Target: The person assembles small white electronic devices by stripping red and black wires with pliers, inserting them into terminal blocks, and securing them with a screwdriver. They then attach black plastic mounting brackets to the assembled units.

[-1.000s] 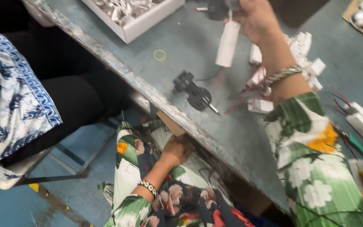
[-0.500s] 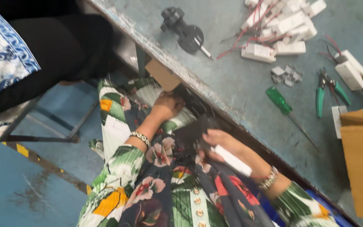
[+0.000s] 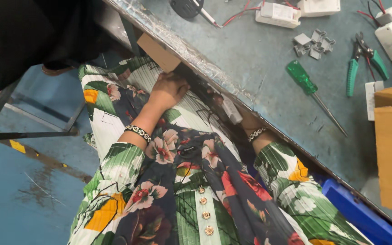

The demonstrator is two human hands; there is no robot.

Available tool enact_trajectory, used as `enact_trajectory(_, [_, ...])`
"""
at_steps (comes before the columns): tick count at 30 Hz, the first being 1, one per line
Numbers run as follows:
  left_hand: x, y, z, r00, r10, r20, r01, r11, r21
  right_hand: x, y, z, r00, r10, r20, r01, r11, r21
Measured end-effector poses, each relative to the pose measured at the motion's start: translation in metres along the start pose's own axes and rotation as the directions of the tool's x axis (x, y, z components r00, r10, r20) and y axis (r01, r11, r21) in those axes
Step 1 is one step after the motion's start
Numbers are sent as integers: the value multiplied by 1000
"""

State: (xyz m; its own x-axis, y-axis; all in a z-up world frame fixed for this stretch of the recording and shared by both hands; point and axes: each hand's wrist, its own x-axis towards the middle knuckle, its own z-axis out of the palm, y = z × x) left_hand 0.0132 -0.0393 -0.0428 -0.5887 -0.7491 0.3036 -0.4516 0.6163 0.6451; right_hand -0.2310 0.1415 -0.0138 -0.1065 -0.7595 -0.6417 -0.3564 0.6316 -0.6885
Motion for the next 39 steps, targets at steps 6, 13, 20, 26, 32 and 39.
enact_trajectory(6, [-3, -1, 3, 1000, -17, 17, 17, 1000, 15, 12, 23, 6, 999, -19, -27, 12, 973, -228])
enact_trajectory(13, [-1, 32, -28, 997, -71, -40, 69, 997, -40, -13, -45, 4, 953, -279, 120, 303, 839, -451])
enact_trajectory(20, [3, 105, -137, 998, -62, 22, 66, 955, -290, -116, -172, -43, 470, -796, 381, 866, 333, -372])
enact_trajectory(26, [59, 136, -206, 961, 155, -228, -181, 979, -98, -105, -219, -118, 375, -923, 87, 637, 188, -747])
enact_trajectory(32, [141, 124, -181, 834, 548, -64, -441, 732, 520, -61, -227, -154, 417, -903, -102, 561, 344, -753])
enact_trajectory(39, [175, 91, -152, 853, 469, 227, -494, 587, 642, -20, -220, -162, 366, -929, -55, 414, 215, -884])
